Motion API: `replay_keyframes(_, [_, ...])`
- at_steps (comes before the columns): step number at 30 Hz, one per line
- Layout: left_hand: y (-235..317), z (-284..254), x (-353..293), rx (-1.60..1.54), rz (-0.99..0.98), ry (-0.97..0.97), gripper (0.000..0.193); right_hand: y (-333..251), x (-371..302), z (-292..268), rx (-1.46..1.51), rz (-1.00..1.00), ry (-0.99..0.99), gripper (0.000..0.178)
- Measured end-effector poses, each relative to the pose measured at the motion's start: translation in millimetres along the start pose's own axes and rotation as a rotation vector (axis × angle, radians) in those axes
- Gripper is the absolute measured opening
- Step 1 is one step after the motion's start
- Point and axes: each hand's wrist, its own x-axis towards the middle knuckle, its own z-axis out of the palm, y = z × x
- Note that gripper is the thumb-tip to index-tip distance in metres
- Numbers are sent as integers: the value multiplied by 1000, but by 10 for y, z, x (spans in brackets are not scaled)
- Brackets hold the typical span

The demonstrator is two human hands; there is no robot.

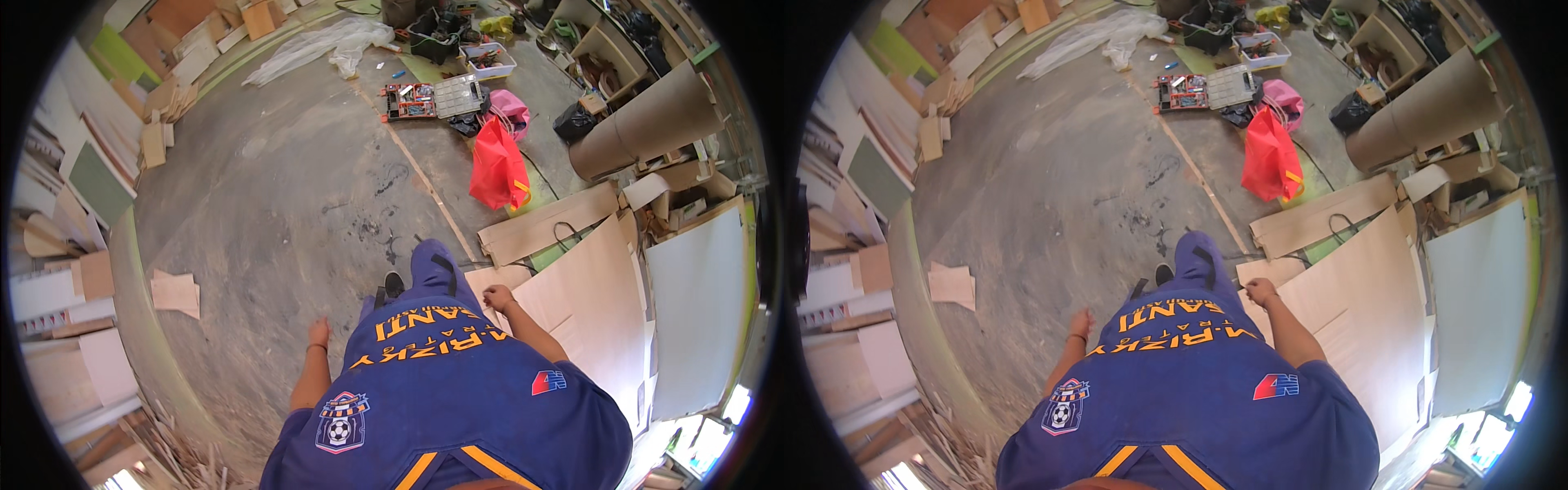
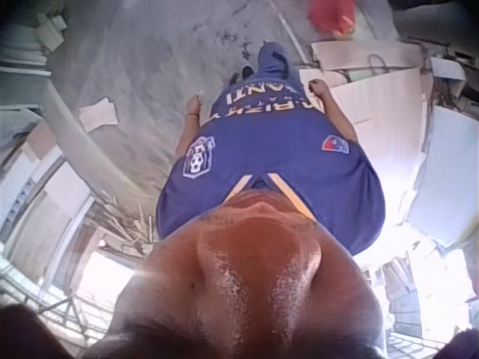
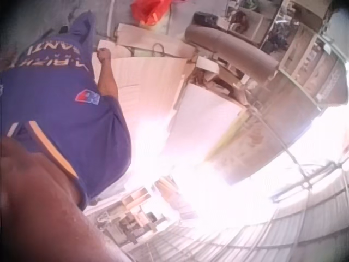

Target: The person picks up a bag of screws and a white wooden trim piece while sitting on the floor. They then position a small metal bracket against the wood and secure it using a power drill.

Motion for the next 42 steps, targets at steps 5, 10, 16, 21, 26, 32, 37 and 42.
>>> replay_keyframes(5, [2412,-779,823,-588,-106,21,39,393,371,-301,-139,341,107,19])
replay_keyframes(10, [3382,-601,1464,-495,-168,-81,43,-150,1361,-473,-1190,-36,-150,25])
replay_keyframes(16, [4601,-426,1920,-147,185,-123,50,-2622,2717,-1263,-196,-100,406,32])
replay_keyframes(21, [5691,-537,2716,-162,190,-206,52,-4329,3634,-1895,-103,-187,404,33])
replay_keyframes(26, [6385,-379,3447,79,231,-305,57,-4235,4659,-1874,-89,-5,400,31])
replay_keyframes(32, [6940,-95,3343,442,10,-303,65,-3924,5893,-1731,-323,37,299,33])
replay_keyframes(37, [6711,359,3357,222,26,-127,55,-3785,7895,-1844,-441,59,160,38])
replay_keyframes(42, [7106,513,3319,310,-49,-6,50,-4507,9631,-2067,-438,124,228,41])
